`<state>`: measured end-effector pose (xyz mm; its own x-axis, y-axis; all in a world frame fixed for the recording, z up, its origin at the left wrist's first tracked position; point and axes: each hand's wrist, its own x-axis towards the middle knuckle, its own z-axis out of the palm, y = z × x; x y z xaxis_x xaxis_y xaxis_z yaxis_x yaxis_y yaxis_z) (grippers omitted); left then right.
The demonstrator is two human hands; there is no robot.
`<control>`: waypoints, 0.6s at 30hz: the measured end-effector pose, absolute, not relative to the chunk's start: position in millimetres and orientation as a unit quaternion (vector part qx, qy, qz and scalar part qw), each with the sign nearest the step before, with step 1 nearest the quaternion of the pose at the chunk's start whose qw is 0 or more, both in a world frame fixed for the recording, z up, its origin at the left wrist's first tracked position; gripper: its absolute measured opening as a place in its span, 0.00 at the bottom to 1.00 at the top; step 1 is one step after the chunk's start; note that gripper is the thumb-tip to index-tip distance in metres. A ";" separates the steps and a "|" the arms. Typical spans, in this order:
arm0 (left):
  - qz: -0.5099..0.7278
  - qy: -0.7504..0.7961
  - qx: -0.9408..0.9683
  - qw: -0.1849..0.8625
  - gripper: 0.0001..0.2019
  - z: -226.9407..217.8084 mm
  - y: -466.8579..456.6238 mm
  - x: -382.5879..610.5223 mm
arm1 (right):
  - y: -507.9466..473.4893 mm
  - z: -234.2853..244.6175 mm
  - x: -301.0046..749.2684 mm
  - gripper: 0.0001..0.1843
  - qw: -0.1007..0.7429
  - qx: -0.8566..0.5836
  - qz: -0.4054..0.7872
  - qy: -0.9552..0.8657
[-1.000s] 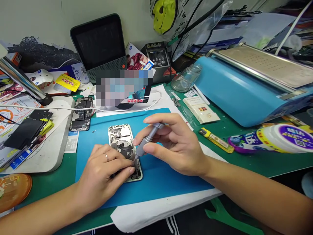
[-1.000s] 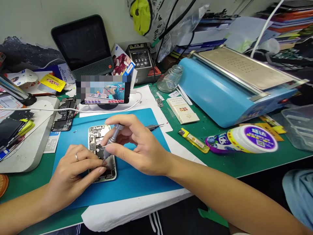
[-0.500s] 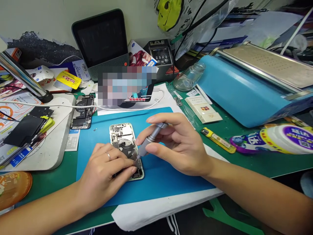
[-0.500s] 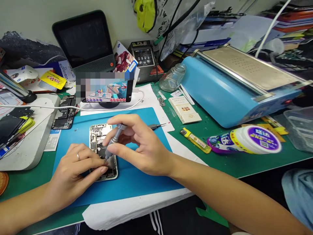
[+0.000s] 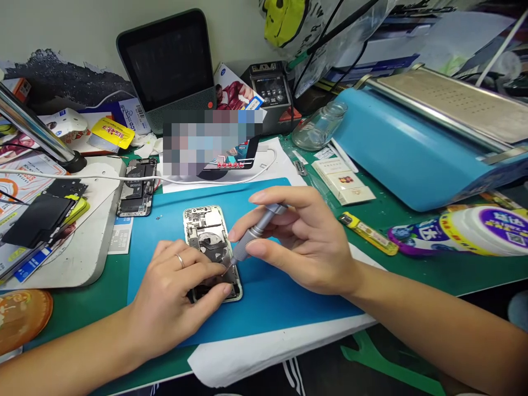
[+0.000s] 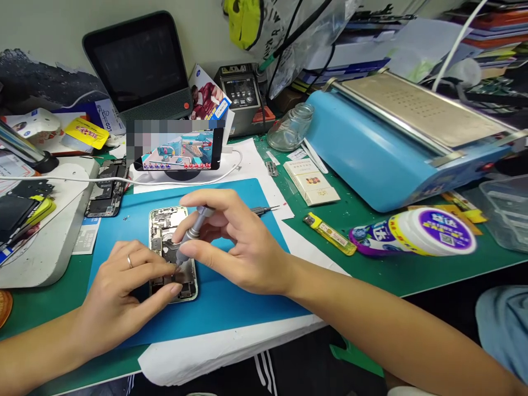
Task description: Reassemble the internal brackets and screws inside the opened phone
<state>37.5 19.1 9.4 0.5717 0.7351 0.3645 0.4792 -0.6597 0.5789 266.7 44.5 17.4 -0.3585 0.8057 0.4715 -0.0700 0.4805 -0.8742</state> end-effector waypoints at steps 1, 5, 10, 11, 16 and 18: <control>0.296 0.357 0.860 0.213 0.04 9.9 19.4 37.7 | 44.3 17.6 266.7 0.23 0.504 -0.265 0.431 -0.700; 0.253 0.366 0.875 0.192 0.08 16.6 22.1 38.9 | 42.6 20.0 267.8 0.21 0.531 -0.263 0.375 -0.713; 0.202 0.322 0.920 0.096 0.12 26.0 17.6 32.2 | 38.9 24.5 273.6 0.21 0.538 -0.258 0.260 -0.759; 0.198 0.301 0.929 0.082 0.14 26.4 15.1 28.7 | 38.4 25.2 275.1 0.21 0.528 -0.258 0.242 -0.772; 0.190 0.203 0.959 0.059 0.19 21.7 6.5 10.3 | 39.5 25.2 279.2 0.19 0.458 -0.213 0.231 -0.832; 0.170 0.187 0.966 0.055 0.19 19.1 7.5 6.2 | 39.8 23.6 278.4 0.17 0.449 -0.185 0.253 -0.837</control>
